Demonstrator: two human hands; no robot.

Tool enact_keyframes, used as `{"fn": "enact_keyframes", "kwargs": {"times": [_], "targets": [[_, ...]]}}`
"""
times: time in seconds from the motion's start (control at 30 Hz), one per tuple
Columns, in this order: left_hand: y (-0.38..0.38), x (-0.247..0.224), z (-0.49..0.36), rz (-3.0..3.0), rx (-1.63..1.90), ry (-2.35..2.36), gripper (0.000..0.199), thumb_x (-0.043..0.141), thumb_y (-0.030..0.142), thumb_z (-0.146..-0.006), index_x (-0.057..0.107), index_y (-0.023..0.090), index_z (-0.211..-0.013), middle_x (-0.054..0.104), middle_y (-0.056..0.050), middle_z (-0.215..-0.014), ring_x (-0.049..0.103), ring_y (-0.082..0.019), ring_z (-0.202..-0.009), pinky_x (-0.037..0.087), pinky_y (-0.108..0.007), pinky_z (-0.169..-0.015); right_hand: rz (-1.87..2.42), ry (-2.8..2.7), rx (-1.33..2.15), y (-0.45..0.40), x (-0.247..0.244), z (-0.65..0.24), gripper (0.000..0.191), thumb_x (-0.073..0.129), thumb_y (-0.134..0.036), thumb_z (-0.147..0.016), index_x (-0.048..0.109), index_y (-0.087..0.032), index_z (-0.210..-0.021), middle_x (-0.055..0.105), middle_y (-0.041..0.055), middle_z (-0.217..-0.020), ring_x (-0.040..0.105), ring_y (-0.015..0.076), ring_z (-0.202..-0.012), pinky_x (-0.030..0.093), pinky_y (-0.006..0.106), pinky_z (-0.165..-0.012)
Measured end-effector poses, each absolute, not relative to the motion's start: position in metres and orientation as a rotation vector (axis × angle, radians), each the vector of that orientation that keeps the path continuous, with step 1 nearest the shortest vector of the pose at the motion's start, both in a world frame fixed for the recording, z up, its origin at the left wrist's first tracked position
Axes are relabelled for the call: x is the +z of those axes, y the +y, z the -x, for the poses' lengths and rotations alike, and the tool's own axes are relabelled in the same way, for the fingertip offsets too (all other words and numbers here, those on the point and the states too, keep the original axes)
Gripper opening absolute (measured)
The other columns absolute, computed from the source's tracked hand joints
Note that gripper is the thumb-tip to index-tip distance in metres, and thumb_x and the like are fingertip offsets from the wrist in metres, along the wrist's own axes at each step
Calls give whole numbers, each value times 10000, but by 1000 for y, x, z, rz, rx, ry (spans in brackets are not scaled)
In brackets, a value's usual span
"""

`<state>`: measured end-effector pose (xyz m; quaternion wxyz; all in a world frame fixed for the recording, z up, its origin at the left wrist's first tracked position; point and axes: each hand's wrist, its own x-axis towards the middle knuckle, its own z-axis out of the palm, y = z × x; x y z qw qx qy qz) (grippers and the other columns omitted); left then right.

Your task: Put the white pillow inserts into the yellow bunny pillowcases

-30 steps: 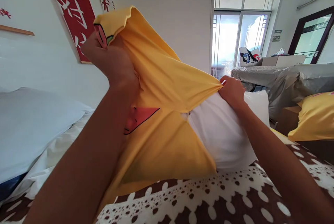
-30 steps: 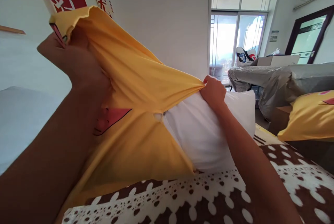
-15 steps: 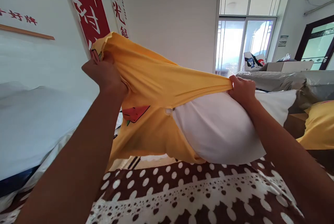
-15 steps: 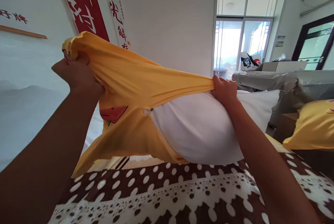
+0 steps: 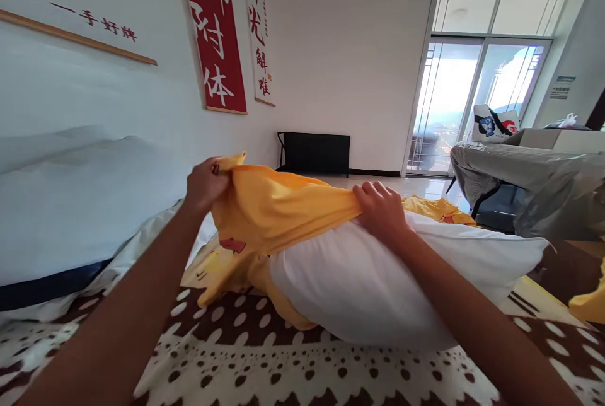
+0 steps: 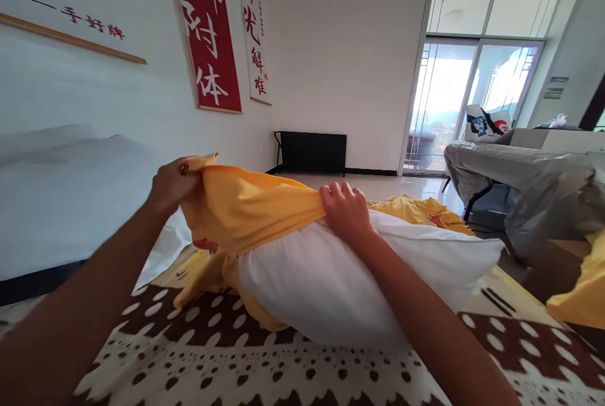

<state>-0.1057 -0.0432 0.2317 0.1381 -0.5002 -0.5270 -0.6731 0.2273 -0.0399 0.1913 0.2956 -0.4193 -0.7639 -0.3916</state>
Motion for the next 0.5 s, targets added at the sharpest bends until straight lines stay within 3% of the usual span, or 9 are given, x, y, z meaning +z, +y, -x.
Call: {"fn": "enact_keyframes", "kwargs": {"times": [0.07,0.17,0.27,0.37,0.5], "targets": [[-79,190,75,1323,-1696,-1368,521,653,167,-618,539,150,-1127,550,-135,-1225,413,-362,-1207,261,-600,-1019,1073,-2040,-1021,-31,186,-216,192,473,-85,-790,595,-170,-912,624,80,-842,518,212,-783,281,318,-622],[-123,127,20,1793,-1136,-652,516,487,151,-752,491,289,-1249,611,-62,-1195,516,-244,-1155,379,-413,-999,963,-1976,-1036,-20,186,-206,191,489,-108,-793,595,-153,-946,615,83,-821,504,215,-769,287,324,-644],[-124,94,-19,2156,-677,-815,566,475,263,-812,402,192,-1369,493,-117,-1370,400,-297,-1290,322,-448,-1053,731,-1913,-1185,-21,188,-203,162,445,-110,-847,596,-159,-881,582,57,-729,464,190,-686,258,324,-616],[-84,92,-28,2282,-654,-1113,643,471,446,-844,325,195,-1418,421,-130,-1429,417,-314,-1277,355,-463,-1026,492,-1832,-1387,-32,186,-201,224,424,-62,-864,570,-174,-736,518,17,-615,401,159,-590,220,323,-584],[-24,89,-20,2258,-812,-1448,550,429,454,-869,453,171,-1340,574,-134,-1282,499,-310,-1204,369,-454,-1023,336,-1853,-1436,-42,166,-197,278,439,-59,-864,507,-180,-623,470,-4,-561,385,147,-565,244,325,-600]]}}
